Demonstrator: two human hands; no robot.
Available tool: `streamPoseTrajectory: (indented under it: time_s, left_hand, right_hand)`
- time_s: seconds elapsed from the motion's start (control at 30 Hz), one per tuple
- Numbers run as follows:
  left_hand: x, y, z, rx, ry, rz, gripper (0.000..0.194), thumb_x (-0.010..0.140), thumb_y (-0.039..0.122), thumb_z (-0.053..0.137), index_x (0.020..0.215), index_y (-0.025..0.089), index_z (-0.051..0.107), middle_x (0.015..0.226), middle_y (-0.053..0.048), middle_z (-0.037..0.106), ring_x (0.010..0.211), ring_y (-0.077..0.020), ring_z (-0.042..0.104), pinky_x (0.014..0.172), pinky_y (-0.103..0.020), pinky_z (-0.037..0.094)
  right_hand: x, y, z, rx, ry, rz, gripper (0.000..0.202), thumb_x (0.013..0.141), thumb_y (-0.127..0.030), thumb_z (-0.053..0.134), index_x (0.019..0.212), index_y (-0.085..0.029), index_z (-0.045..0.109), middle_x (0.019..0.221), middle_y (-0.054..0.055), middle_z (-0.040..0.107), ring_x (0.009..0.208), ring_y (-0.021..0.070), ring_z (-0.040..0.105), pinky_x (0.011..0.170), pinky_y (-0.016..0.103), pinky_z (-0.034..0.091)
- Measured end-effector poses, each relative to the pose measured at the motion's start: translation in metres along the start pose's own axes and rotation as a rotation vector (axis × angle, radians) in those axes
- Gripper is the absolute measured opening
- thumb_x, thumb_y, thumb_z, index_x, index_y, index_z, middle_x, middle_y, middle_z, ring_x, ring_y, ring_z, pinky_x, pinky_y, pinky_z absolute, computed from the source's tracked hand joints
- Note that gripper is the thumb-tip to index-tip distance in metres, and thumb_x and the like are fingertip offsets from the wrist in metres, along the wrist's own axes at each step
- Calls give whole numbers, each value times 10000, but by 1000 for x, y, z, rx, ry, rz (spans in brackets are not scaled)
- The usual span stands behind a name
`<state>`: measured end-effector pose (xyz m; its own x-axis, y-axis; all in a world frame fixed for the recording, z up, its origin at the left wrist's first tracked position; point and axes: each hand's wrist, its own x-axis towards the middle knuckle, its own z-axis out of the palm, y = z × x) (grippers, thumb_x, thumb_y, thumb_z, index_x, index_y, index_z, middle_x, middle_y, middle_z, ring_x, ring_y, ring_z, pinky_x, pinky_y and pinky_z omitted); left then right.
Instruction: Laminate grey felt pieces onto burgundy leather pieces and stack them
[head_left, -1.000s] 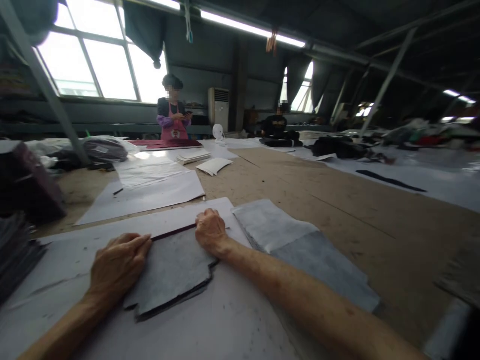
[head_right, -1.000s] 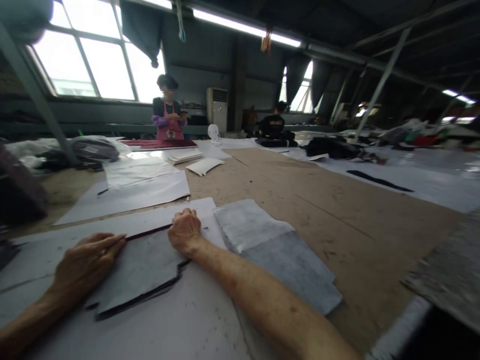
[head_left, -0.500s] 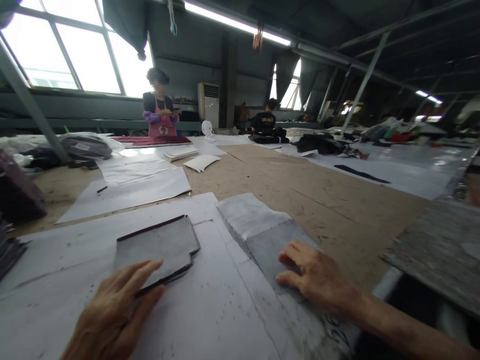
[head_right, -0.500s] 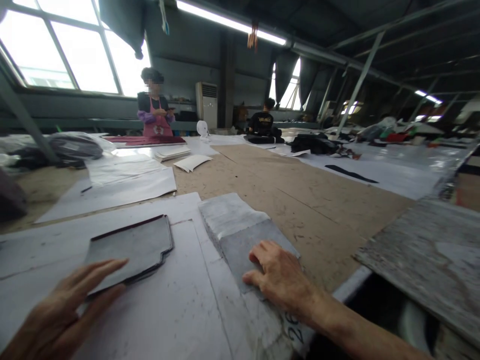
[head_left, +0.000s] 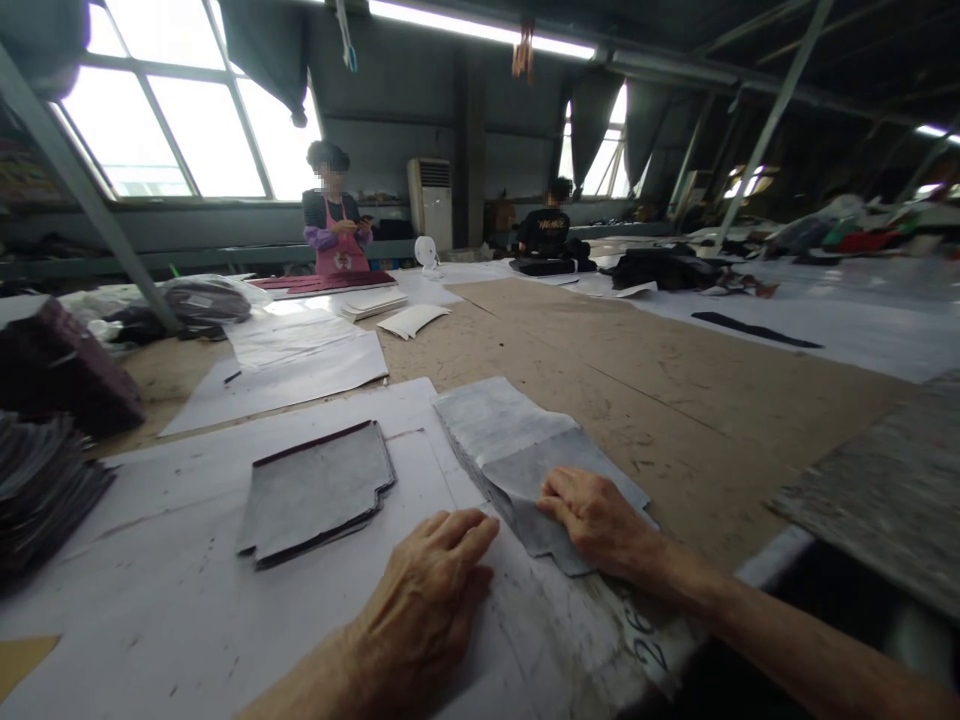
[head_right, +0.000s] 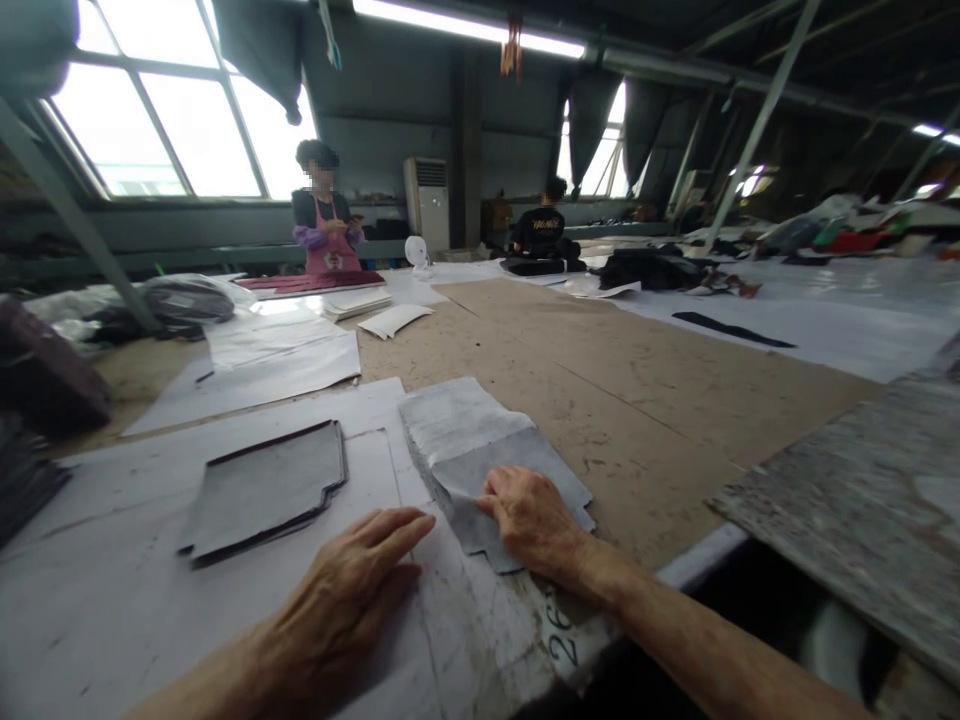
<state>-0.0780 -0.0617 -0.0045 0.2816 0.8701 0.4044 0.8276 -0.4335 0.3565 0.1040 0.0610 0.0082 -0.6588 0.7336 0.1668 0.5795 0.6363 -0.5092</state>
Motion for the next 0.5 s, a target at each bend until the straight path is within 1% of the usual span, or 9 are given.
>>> streamPoseTrajectory:
  time_s: [0.17, 0.27, 0.4, 0.47, 0.5]
  left_hand:
    - [23, 1, 11, 27, -56, -8, 357, 839, 116, 380, 1184, 183, 441, 1246, -86, 492, 1054, -213, 540, 873, -363, 505]
    - [34, -1, 17, 76, -92, -89, 341, 844, 129, 376, 1177, 171, 438, 1249, -88, 492, 1046, -218, 556, 873, -369, 503]
    - [42, -3, 21, 119, -80, -192, 294, 862, 176, 382, 1147, 174, 454, 1234, -87, 502, 1003, -221, 582, 844, -368, 507]
    - [44, -3, 22, 136, -76, -230, 272, 860, 197, 403, 1122, 200, 473, 1242, -59, 501, 990, -206, 589, 828, -335, 509]
    - [44, -3, 22, 144, -75, -248, 271, 855, 205, 415, 1119, 214, 478, 1249, -44, 498, 982, -199, 592, 819, -320, 509]
  right_hand:
    - [2, 7, -7, 157, -40, 70, 188, 795, -256, 425, 620, -190, 430, 595, -18, 471, 563, 115, 429, 538, 237, 326]
    - [3, 10, -8, 274, -52, 133, 198, 782, -274, 440, 605, -186, 426, 563, -37, 426, 514, 93, 376, 475, 221, 283]
    - [10, 17, -11, 459, -60, 220, 230, 738, -320, 511, 577, -175, 434, 512, -52, 383, 453, 75, 324, 418, 215, 246]
    - [14, 25, -19, 564, -25, 268, 260, 730, -357, 546, 581, -164, 456, 504, -51, 392, 431, 72, 332, 401, 215, 261]
    - [16, 31, -26, 616, 7, 290, 270, 736, -374, 556, 599, -156, 476, 518, -45, 418, 434, 75, 358, 404, 216, 286]
